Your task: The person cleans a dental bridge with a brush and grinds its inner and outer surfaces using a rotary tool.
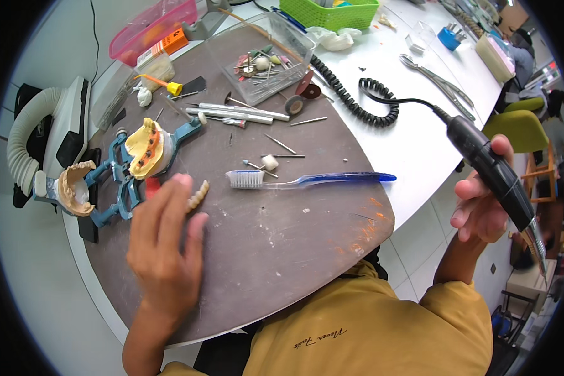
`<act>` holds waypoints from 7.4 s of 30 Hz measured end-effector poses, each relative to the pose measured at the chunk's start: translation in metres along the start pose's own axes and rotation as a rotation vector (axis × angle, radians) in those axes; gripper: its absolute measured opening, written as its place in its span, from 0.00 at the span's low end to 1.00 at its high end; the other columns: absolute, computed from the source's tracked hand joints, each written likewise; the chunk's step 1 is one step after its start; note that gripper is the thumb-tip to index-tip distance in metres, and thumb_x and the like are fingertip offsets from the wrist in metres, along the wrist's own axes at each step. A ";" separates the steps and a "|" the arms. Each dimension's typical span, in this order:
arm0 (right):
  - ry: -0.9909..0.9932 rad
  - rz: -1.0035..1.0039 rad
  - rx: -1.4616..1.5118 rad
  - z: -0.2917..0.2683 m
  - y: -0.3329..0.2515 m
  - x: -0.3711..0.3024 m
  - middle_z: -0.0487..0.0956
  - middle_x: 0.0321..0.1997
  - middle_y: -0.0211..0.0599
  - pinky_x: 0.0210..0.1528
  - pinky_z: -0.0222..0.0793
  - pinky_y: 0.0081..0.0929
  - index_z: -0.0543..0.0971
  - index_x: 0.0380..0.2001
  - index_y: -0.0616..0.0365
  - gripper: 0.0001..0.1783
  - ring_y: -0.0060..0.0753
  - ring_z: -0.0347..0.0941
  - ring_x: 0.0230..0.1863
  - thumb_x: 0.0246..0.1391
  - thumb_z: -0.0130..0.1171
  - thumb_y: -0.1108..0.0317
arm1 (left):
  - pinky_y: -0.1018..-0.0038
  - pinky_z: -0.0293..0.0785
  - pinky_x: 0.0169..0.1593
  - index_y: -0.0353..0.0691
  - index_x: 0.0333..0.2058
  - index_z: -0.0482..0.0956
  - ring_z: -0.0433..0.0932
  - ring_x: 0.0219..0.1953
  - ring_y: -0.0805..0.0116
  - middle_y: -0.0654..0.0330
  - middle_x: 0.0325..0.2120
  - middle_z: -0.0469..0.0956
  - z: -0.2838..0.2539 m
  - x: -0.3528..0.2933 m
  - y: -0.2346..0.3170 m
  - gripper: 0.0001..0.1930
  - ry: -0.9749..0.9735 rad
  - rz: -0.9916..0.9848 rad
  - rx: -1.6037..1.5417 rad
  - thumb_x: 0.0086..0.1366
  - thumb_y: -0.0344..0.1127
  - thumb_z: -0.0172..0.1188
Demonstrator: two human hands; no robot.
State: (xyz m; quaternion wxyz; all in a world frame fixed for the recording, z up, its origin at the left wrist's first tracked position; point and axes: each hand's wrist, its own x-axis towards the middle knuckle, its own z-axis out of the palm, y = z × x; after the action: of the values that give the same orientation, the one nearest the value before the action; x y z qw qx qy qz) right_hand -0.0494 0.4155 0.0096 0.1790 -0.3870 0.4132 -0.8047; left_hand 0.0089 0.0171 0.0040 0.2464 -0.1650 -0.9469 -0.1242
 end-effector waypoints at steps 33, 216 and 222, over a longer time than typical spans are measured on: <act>-0.372 0.460 -1.085 0.047 0.013 0.143 0.80 0.34 0.40 0.40 0.69 0.32 0.80 0.34 0.65 0.26 0.38 0.75 0.35 0.45 0.75 0.52 | 0.63 0.79 0.46 0.28 0.44 0.70 0.82 0.41 0.57 0.47 0.35 0.79 0.069 0.041 0.115 0.11 -0.376 -0.277 -1.669 0.67 0.27 0.58; -0.330 -0.451 -0.792 0.049 0.160 0.165 0.78 0.31 0.41 0.40 0.82 0.33 0.76 0.30 0.66 0.12 0.45 0.83 0.37 0.41 0.66 0.74 | 0.84 0.75 0.38 0.29 0.56 0.74 0.79 0.36 0.80 0.60 0.43 0.80 0.011 -0.006 -0.003 0.28 -0.040 -0.814 -1.314 0.67 0.45 0.65; -0.330 -0.442 -0.802 0.048 0.159 0.166 0.78 0.31 0.42 0.41 0.83 0.33 0.76 0.31 0.67 0.12 0.44 0.83 0.37 0.42 0.65 0.74 | 0.83 0.75 0.38 0.29 0.57 0.73 0.79 0.37 0.79 0.59 0.44 0.80 0.011 -0.008 -0.003 0.27 -0.045 -0.807 -1.318 0.67 0.44 0.65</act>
State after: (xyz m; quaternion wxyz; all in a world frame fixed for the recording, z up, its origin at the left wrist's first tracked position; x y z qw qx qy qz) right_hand -0.1233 0.1950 -0.0224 -0.0963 -0.6265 0.5645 -0.5287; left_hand 0.0094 0.0156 -0.0099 0.0139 0.0777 -0.6690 -0.7390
